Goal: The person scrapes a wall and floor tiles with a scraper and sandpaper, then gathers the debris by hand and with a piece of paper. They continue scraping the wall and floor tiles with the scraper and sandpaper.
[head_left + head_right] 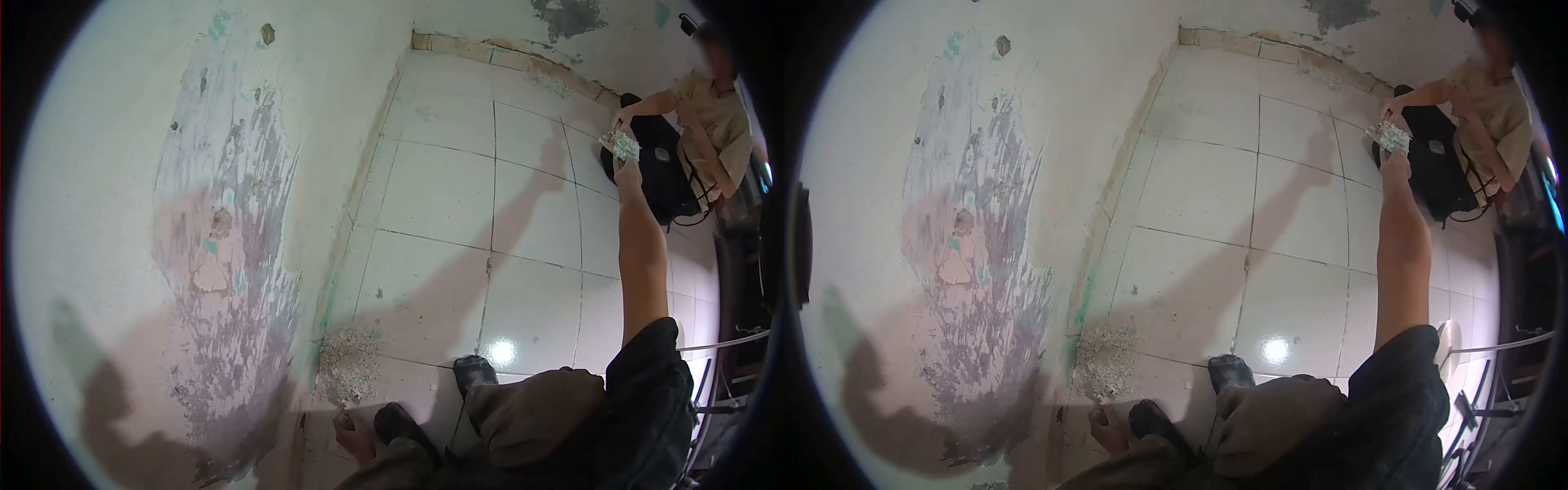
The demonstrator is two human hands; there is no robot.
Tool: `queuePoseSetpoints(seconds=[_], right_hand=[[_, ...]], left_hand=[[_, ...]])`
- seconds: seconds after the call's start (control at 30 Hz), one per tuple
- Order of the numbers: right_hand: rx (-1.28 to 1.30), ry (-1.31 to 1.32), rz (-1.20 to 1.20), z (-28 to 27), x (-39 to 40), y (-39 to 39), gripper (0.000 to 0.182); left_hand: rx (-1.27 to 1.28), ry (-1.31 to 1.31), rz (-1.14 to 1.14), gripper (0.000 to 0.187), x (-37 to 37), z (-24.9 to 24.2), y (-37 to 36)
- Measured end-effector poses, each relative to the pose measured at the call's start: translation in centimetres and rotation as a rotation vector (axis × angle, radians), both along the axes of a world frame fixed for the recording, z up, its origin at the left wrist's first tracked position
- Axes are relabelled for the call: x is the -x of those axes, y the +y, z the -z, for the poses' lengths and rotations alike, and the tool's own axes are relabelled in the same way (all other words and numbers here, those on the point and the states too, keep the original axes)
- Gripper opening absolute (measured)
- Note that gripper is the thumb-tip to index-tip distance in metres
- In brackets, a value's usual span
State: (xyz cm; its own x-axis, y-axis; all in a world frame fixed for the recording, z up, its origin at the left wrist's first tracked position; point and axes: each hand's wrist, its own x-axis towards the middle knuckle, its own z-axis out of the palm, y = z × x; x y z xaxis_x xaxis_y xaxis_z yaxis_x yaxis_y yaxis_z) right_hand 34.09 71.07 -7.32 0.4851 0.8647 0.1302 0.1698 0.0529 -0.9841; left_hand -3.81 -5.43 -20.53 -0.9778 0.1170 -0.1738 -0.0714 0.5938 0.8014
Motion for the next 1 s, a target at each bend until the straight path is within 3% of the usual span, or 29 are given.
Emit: queuePoseSetpoints(seconds=[0.07, 0.1, 0.17, 0.27, 0.5, 0.7, 0.77, 1.0], right_hand=[[0.055, -0.936, 0.055, 0.9, -1.4, -0.2, 0.032], [0.048, -1.211, 0.079, 1.1, -1.6, -0.6, 0.033], [0.062, -1.434, 0.129, 1.0, -1.7, -0.8, 0.037], [0.121, -1.392, 0.169, -0.7, -0.5, -3.1, 0.039], [0.01, -1.353, 0.105, 1.4, -5.0, 1.4, 0.04], [0.212, -1.387, 0.154, -0.5, -4.0, 0.2, 0.042], [-0.079, -1.364, 0.186, -0.6, -3.7, -1.0, 0.033], [0.028, -1.359, 0.217, 0.4, -5.1, 0.3, 0.033]], left_hand=[[0.011, 0.015, 0.016, 0.011, 0.0, 0.0, -0.1], [-0.004, 0.01, 0.014, 0.011, 0.0, 0.3, -0.3], [-0.021, 0.005, 0.01, 0.011, 0.0, 1.1, -0.7], [-0.003, 0.012, 0.008, 0.01, 0.1, 1.9, -1.1], [0.028, 0.019, 0.024, 0.011, -0.1, -0.5, 0.0], [0.011, 0.022, 0.017, 0.011, -0.2, -0.1, -0.1], [-0.021, 0.001, 0.01, 0.011, -0.1, 0.1, -0.3], [-0.009, 0.049, 0.046, 0.011, -0.2, 0.1, 0.0]])
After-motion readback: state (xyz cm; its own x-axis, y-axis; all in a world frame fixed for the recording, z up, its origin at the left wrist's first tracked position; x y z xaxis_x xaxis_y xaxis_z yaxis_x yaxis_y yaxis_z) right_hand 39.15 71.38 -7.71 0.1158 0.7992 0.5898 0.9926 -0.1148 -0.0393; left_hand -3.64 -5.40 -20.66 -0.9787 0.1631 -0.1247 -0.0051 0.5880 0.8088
